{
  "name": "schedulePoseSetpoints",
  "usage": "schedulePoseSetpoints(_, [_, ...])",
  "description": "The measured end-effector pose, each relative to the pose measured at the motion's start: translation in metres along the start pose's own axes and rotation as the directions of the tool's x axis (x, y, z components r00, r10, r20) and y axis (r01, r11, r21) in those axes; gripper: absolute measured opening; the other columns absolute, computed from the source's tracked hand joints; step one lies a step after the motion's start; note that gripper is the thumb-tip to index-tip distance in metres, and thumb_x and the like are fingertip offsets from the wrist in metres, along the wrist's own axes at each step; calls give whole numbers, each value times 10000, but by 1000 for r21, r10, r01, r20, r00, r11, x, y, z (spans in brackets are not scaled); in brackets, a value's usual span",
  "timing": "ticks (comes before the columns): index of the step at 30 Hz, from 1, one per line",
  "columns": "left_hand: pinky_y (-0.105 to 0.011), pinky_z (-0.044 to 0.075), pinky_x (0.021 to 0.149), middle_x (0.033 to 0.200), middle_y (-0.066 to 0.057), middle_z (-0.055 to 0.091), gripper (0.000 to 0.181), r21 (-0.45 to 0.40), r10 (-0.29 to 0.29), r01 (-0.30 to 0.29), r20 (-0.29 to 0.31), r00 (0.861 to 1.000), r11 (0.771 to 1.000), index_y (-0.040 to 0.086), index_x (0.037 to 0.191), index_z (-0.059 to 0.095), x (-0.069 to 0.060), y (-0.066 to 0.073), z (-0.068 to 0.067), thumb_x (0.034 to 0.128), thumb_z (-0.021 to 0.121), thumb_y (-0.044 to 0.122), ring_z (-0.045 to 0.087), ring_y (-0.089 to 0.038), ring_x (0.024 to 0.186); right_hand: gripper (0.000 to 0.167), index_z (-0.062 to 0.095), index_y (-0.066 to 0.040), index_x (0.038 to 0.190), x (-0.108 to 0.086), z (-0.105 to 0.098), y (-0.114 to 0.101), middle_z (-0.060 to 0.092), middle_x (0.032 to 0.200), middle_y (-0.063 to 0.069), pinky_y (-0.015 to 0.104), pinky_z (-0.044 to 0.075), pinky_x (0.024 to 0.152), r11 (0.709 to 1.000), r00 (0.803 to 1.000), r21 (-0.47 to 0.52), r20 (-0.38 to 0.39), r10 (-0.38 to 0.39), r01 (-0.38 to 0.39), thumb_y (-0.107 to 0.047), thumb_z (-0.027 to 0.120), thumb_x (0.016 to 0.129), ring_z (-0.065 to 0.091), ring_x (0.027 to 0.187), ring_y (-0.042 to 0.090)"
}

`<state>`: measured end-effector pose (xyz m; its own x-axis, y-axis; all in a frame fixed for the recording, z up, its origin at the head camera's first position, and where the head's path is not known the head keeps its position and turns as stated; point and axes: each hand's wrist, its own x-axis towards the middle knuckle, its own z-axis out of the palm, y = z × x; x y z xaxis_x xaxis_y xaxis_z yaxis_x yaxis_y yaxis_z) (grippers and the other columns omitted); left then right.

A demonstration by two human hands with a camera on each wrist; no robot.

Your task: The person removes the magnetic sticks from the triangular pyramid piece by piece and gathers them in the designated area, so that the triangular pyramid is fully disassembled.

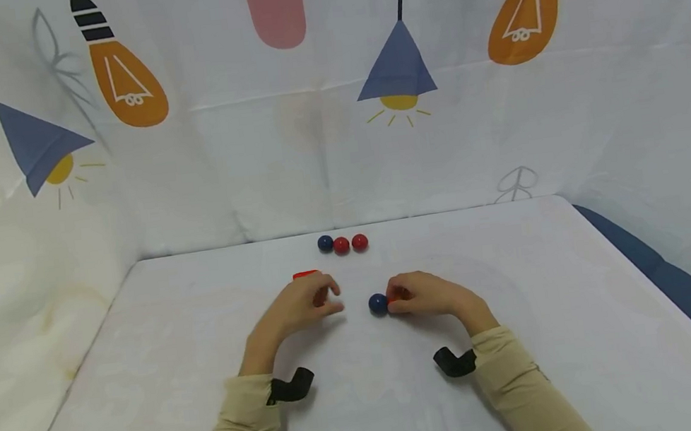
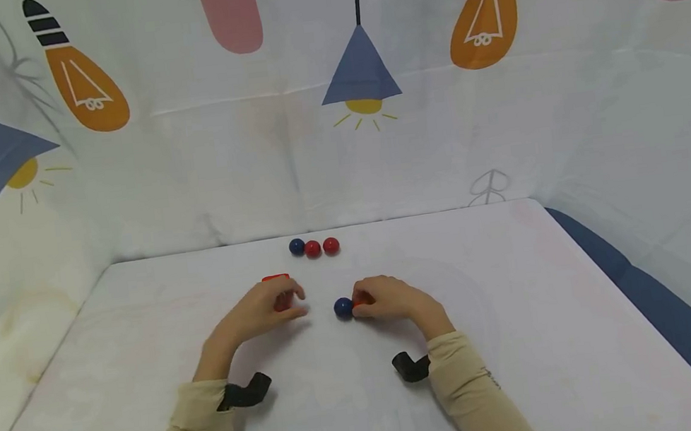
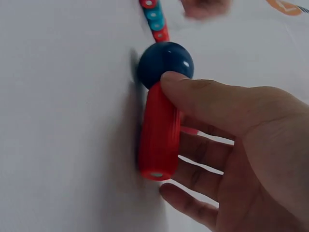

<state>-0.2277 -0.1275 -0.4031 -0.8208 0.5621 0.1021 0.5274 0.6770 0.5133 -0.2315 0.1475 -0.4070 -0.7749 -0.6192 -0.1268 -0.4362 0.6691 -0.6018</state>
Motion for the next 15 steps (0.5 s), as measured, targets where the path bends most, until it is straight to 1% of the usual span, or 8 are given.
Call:
schedulePoseSetpoints(2, [-231,483,734,927,2,585,310,9,50,-50,7,999,999,147,1071,621,9,13,16,826,727,306,554,-111,829,134,616,-143,933,2,2,-3,564,769,-50,237,420,646,1000,1000,7,0,-3,3,-272,635,899,498,704,88])
schedulePoseSetpoints(4, [-243,508,818,1049,0,582,359,14,87,-87,7,996,996,159,1137,596,16,24,31,832,722,300,578,-126,930,138,606,-141,918,3,4,-5,550,735,-53,225,409,615,1000,1000,8,-1,-8,8,-277,629,904,489,666,76])
schedulePoseSetpoints(5, [-249,511,847,1076,12,575,365,21,96,-96,3,995,995,167,1153,588,18,28,37,835,720,289,582,-123,958,142,601,-140,913,4,4,-6,547,727,-54,222,406,607,1000,1000,14,-1,-9,9,-279,628,905,489,656,73])
schedulePoseSetpoints(7, [-240,511,863,1091,27,574,357,43,103,-102,-14,995,994,175,1156,592,21,32,44,833,725,253,590,-114,957,142,596,-147,906,5,6,-7,539,712,-56,221,402,599,1000,1000,26,1,-9,9,-285,631,903,488,642,71])
schedulePoseSetpoints(9, [-241,512,868,1082,26,587,334,57,99,-96,-43,994,994,168,1136,615,22,33,46,826,733,210,593,-107,949,135,598,-160,884,6,8,-7,541,703,-62,217,405,595,999,1000,38,20,1,-1,-282,655,884,492,636,67])
schedulePoseSetpoints(12, [-249,517,842,1050,24,596,308,63,83,-77,-107,991,995,160,1109,636,25,32,41,817,731,180,583,-114,930,122,606,-182,843,7,11,-8,546,684,-71,221,418,590,999,997,44,73,11,-14,-269,691,850,500,624,65])
schedulePoseSetpoints(13, [-254,520,838,1051,17,596,309,57,80,-73,-134,988,996,153,1108,636,27,31,38,814,729,171,582,-121,933,123,606,-192,827,8,12,-9,544,672,-74,224,421,585,999,996,41,90,17,-21,-270,700,840,500,615,65])
schedulePoseSetpoints(15, [-263,529,826,1051,3,593,320,57,78,-68,-203,976,996,147,1111,631,33,28,33,807,730,160,589,-144,928,121,609,-207,806,9,13,-10,545,657,-80,228,422,579,999,993,38,114,25,-29,-271,709,827,502,601,65])
